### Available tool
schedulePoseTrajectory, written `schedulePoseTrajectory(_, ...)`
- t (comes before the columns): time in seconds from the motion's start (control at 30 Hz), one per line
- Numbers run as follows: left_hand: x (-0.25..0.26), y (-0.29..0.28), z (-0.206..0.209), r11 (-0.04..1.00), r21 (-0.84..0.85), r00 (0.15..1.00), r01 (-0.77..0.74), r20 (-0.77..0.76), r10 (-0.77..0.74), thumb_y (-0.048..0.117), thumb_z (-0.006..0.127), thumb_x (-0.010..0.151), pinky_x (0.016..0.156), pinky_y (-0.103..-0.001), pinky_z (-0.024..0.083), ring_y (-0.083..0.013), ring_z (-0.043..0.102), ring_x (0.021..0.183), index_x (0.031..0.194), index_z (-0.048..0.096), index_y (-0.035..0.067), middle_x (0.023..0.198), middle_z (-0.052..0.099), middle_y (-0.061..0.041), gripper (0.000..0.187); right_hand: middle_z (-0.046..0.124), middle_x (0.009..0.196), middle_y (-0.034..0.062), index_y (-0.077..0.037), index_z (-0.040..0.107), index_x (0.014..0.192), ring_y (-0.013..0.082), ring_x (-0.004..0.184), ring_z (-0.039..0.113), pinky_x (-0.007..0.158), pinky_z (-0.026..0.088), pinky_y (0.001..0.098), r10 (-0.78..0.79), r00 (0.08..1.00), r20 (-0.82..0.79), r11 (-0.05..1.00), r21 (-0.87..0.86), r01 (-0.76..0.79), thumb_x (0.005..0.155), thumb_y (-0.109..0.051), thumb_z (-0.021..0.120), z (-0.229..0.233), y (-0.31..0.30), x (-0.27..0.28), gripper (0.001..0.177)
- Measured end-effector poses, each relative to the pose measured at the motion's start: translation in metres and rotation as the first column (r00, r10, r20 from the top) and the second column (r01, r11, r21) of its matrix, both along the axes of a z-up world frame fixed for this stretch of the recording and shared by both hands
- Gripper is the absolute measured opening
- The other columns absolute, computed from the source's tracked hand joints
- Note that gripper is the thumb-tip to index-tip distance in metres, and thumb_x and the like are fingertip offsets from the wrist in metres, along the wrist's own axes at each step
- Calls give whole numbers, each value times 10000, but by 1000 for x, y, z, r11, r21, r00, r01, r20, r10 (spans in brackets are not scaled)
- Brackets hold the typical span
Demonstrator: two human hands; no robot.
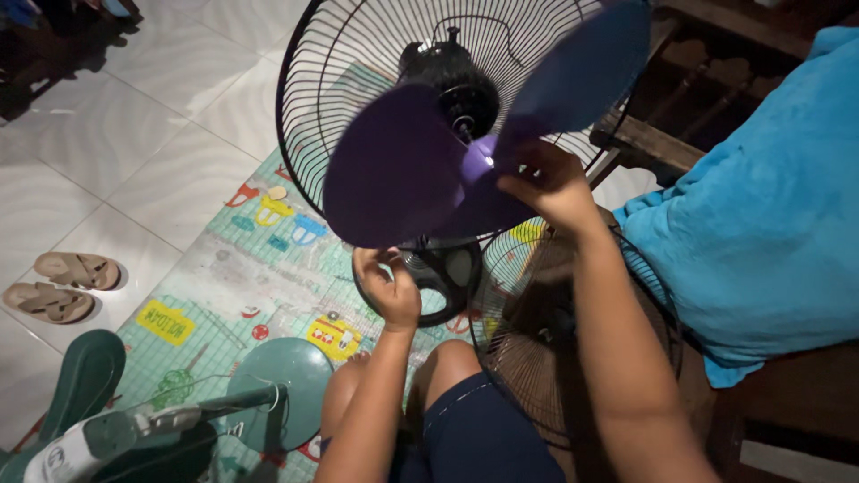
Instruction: The person assembles a small green electric fan by attaching the blades to the motor housing and securing them with a cap. They then handle a larger black fan, removing its protective cage and attempting to fit a purple blade onto the motor shaft.
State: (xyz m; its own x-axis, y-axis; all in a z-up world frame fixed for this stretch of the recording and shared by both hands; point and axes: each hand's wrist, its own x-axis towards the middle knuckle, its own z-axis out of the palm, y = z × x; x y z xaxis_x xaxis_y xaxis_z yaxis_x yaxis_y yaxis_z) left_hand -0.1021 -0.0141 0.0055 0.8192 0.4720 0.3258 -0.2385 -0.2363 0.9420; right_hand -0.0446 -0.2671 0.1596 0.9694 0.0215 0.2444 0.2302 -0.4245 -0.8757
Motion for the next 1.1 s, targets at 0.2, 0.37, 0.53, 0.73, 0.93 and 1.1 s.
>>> schedulePoseTrajectory(0.2, 54, 7, 24, 882, -68, 875, 466, 182, -448, 102, 637, 973, 858, -393, 458, -319, 621, 973, 1168, 666, 45, 1143, 641, -161, 205, 743, 1076, 105, 42, 654, 1205, 153, 972, 697, 850, 585, 308, 47, 999, 11, 998, 48, -47, 791, -134, 898, -16, -17, 9, 511)
schedulePoseTrajectory(0.37, 84, 22, 89, 718, -174, 729, 674, 310, -610, 130, 650, 960, 900, -400, 473, -329, 639, 1013, 1162, 682, 51, 1153, 663, -163, 219, 729, 1094, 104, 26, 656, 1236, 173, 993, 692, 824, 586, 331, 117, 992, 40, 993, -29, -116, 762, -141, 911, -9, -10, 12, 563)
schedulePoseTrajectory(0.53, 87, 6, 130, 547, 109, 508, 830, 255, -823, 157, 664, 947, 942, -407, 489, -339, 658, 1053, 1156, 699, 58, 1164, 685, -164, 234, 766, 1104, 84, -20, 701, 1231, 172, 1007, 731, 867, 597, 338, 163, 985, 51, 984, -79, -158, 773, -157, 901, 5, -8, 5, 519)
schedulePoseTrajectory(0.73, 100, -2, 119, 681, -98, 670, 726, 321, -669, 191, 680, 932, 993, -416, 508, -352, 679, 1102, 1149, 719, 66, 1176, 711, -165, 254, 756, 1101, 83, -15, 677, 1231, 175, 979, 729, 848, 587, 326, 102, 995, 17, 992, 72, -103, 736, -172, 902, 5, -18, 4, 567)
schedulePoseTrajectory(0.93, 110, 6, 68, 772, -107, 777, 627, 163, -609, 224, 696, 916, 1043, -425, 527, -364, 701, 1150, 1142, 739, 74, 1189, 737, -167, 274, 753, 1085, 122, 36, 677, 1191, 195, 975, 719, 863, 587, 333, -89, 996, 9, 996, -22, 89, 731, -195, 915, -5, -8, 18, 567)
schedulePoseTrajectory(1.1, 66, 28, 23, 884, 214, 909, 416, -113, -401, 252, 710, 904, 1085, -433, 543, -375, 719, 1191, 1136, 756, 80, 1199, 759, -168, 293, 752, 1124, 131, 51, 681, 1196, 208, 1027, 725, 902, 574, 341, -24, 999, 41, 997, 76, 21, 789, -222, 885, 3, 0, 21, 530)
